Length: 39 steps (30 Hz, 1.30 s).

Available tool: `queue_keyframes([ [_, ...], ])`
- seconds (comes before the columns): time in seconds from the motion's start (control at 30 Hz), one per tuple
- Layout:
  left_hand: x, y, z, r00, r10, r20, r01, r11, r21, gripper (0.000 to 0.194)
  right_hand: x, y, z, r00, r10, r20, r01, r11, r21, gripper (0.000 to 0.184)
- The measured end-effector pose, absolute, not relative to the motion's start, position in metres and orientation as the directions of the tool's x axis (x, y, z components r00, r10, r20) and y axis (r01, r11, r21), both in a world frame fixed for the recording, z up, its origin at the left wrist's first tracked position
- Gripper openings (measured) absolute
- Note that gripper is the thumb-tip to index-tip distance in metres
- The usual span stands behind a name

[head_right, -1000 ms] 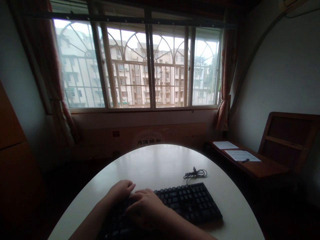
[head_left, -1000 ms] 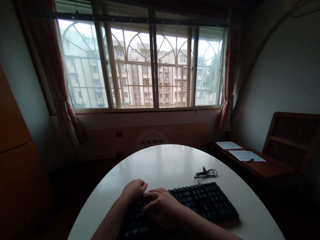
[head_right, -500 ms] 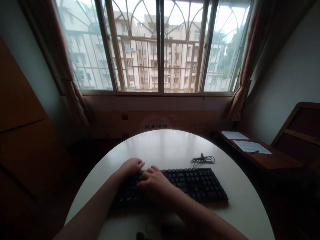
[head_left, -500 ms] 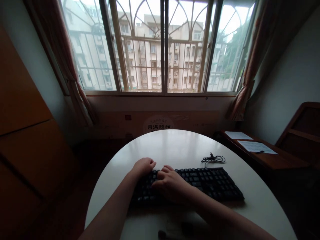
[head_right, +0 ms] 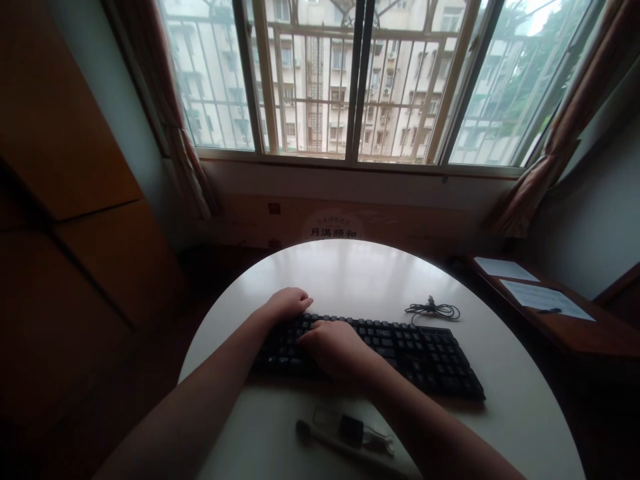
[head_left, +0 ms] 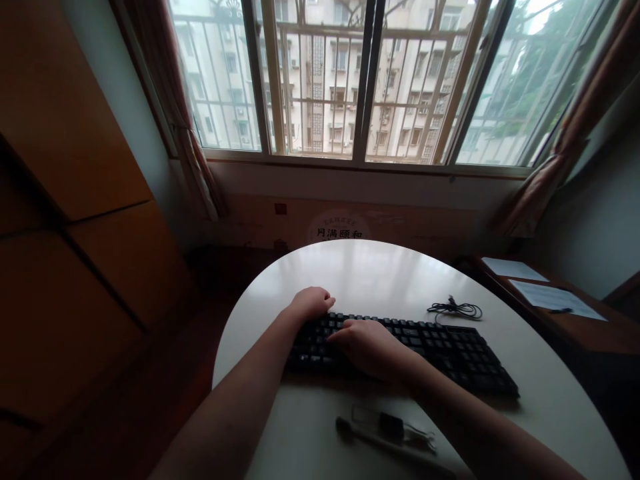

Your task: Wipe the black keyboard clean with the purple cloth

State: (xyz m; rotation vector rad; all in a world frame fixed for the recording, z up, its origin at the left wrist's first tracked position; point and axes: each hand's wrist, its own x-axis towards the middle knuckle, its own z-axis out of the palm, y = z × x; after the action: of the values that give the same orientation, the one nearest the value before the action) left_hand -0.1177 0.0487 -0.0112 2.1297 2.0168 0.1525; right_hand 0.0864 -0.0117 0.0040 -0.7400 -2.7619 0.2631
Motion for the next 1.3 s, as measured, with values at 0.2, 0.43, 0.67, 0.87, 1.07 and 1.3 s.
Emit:
queue_keyframes([
  [0.2, -0.116, 0.046, -0.008, 0.051, 0.996, -0.076, 0.972, -0.032, 0.235, 0.04, 0.093, -0.002, 0.008, -0.821, 0.543, 0.176, 0.464, 0.814, -0.348, 0.032],
  [0.43, -0.114, 0.044, -0.006, 0.045, 0.994, -0.098, 0.972, -0.021, 0.234, 0.039, 0.102, 0.006, 0.016, -0.842, 0.51, 0.178, 0.402, 0.812, -0.424, 0.027],
  [0.67, -0.114, 0.044, -0.006, 0.045, 0.994, -0.104, 0.972, -0.02, 0.236, 0.041, 0.101, -0.004, 0.017, -0.89, 0.438, 0.128, 0.372, 0.86, -0.35, 0.03],
  [0.87, -0.114, 0.045, -0.007, 0.047, 0.995, -0.092, 0.977, -0.027, 0.21, 0.041, 0.1, -0.005, 0.019, -0.878, 0.466, 0.11, 0.414, 0.855, -0.313, 0.028],
  [1.07, -0.114, 0.045, -0.007, 0.042, 0.995, -0.089, 0.981, -0.024, 0.194, 0.04, 0.094, -0.015, 0.021, -0.852, 0.511, 0.116, 0.488, 0.854, -0.178, 0.031],
  [1.3, -0.116, 0.045, -0.007, 0.042, 0.996, -0.082, 0.98, -0.025, 0.195, 0.04, 0.098, -0.018, 0.033, -0.856, 0.517, 0.001, 0.51, 0.844, -0.169, 0.048],
])
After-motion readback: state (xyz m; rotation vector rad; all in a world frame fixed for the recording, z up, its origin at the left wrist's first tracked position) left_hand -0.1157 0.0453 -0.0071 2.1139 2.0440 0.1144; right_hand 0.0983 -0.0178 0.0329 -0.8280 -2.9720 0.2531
